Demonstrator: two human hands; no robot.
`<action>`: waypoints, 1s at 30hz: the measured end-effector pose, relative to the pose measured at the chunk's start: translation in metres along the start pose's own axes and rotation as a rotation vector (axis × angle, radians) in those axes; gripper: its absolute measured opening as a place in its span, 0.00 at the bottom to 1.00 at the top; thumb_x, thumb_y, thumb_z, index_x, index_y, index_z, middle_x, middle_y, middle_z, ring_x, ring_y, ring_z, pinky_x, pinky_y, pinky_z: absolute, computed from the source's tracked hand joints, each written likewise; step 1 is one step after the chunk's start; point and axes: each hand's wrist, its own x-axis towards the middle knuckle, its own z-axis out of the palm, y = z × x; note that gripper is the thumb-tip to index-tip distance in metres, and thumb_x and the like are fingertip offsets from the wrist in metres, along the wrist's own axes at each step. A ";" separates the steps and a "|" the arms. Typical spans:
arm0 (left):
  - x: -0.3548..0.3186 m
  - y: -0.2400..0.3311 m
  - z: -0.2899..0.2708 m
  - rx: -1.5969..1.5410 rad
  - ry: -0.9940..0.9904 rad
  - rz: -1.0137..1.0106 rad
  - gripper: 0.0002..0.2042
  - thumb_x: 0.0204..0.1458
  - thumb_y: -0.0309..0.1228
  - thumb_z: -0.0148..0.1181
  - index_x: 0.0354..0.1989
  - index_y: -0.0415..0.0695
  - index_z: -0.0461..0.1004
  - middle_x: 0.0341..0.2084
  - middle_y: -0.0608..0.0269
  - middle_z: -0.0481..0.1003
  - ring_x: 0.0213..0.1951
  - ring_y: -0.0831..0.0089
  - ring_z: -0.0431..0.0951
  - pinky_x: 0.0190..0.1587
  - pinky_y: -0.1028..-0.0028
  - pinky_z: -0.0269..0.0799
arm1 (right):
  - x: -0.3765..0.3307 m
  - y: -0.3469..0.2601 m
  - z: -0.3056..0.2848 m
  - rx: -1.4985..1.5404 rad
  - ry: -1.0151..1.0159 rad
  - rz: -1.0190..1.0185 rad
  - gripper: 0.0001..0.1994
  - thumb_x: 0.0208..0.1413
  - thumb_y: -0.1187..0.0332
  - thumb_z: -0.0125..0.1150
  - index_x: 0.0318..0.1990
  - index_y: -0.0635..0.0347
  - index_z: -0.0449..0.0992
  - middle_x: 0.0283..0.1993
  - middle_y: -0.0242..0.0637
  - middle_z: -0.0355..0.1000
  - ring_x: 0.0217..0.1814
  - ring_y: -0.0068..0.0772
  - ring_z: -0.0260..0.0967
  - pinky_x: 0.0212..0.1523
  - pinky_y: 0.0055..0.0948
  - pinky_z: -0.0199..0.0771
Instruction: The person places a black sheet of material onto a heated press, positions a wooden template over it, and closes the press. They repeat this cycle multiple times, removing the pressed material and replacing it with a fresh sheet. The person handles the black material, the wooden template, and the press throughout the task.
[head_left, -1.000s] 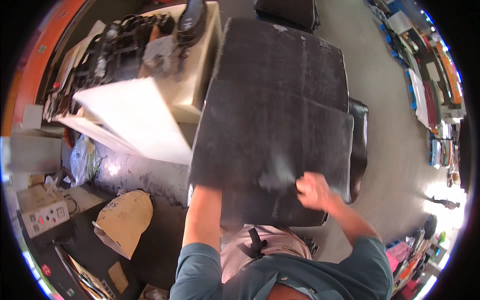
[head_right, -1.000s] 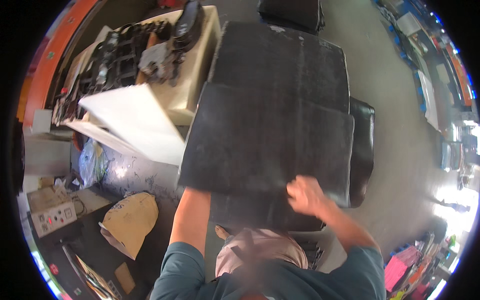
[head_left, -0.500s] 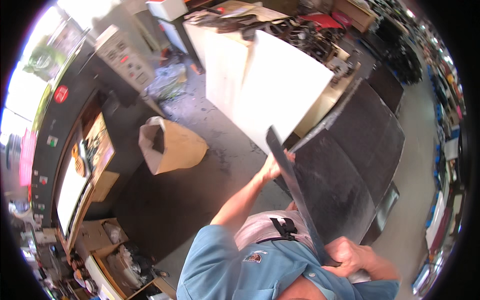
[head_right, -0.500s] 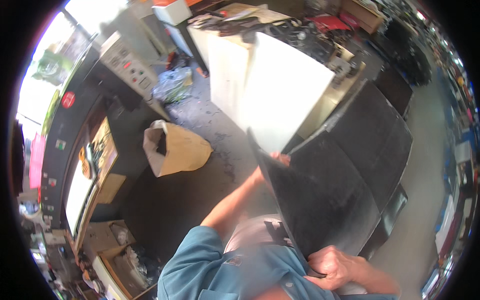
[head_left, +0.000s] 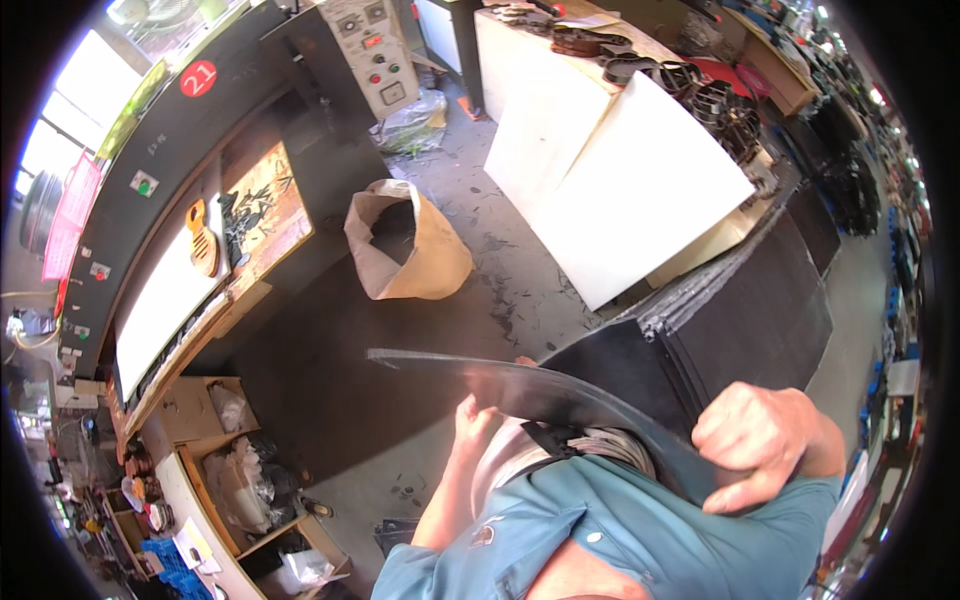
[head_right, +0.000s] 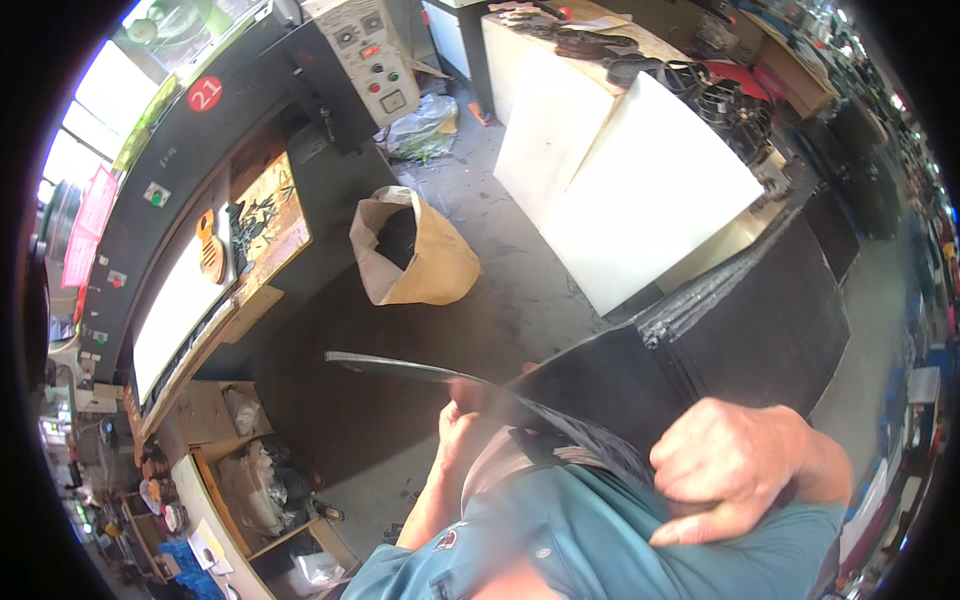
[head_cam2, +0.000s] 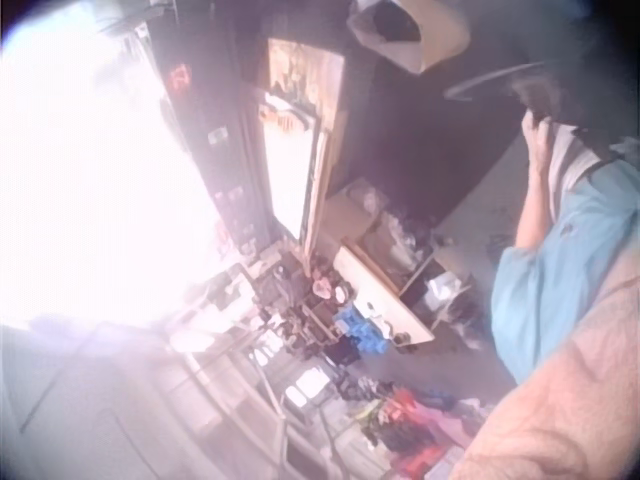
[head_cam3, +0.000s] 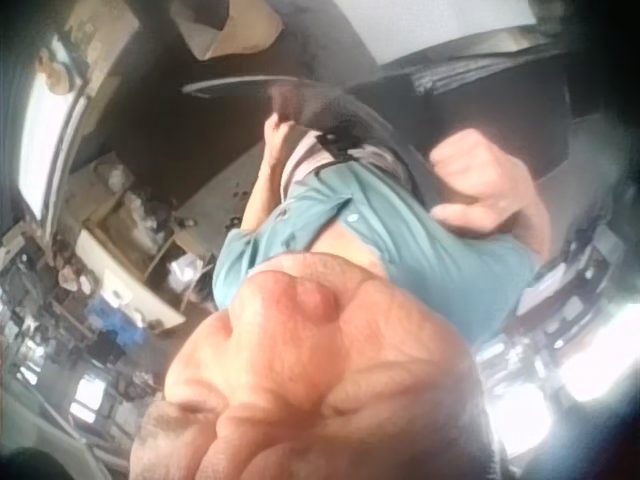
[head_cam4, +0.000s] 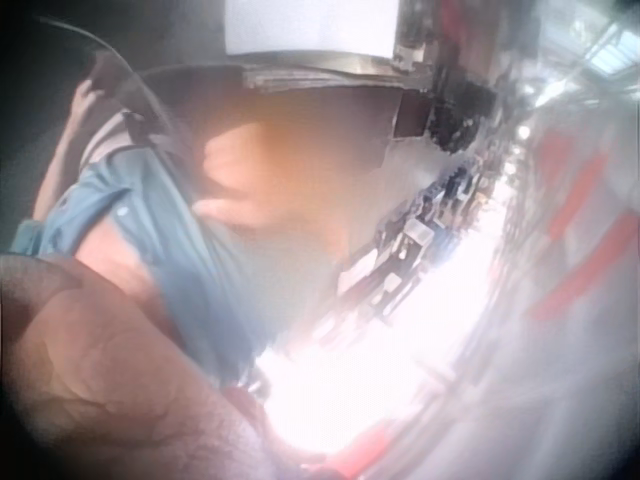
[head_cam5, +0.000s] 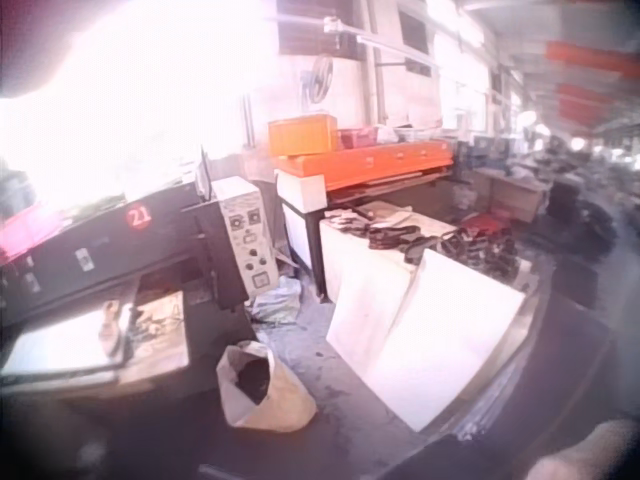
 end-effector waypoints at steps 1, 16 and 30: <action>0.001 0.003 0.001 -0.067 0.219 0.066 0.12 0.60 0.25 0.60 0.51 0.36 0.77 0.38 0.69 0.77 0.39 0.82 0.73 0.41 0.76 0.70 | 0.004 0.012 -0.010 -0.021 0.009 -0.054 0.24 0.58 0.73 0.75 0.18 0.57 0.62 0.19 0.35 0.56 0.19 0.39 0.59 0.20 0.38 0.57; 0.000 0.092 -0.145 0.200 0.953 0.472 0.24 0.72 0.51 0.59 0.49 0.36 0.80 0.39 0.68 0.81 0.42 0.79 0.76 0.50 0.74 0.73 | 0.078 0.195 -0.083 -0.533 0.142 0.000 0.27 0.49 0.55 0.82 0.20 0.54 0.63 0.22 0.32 0.60 0.24 0.39 0.64 0.24 0.38 0.65; -0.097 0.333 -0.388 0.647 1.049 0.587 0.31 0.72 0.56 0.55 0.56 0.32 0.79 0.47 0.57 0.82 0.48 0.70 0.78 0.57 0.67 0.73 | 0.448 0.182 -0.077 -1.294 0.537 -0.587 0.30 0.38 0.45 0.83 0.21 0.54 0.64 0.22 0.31 0.59 0.24 0.35 0.65 0.22 0.33 0.61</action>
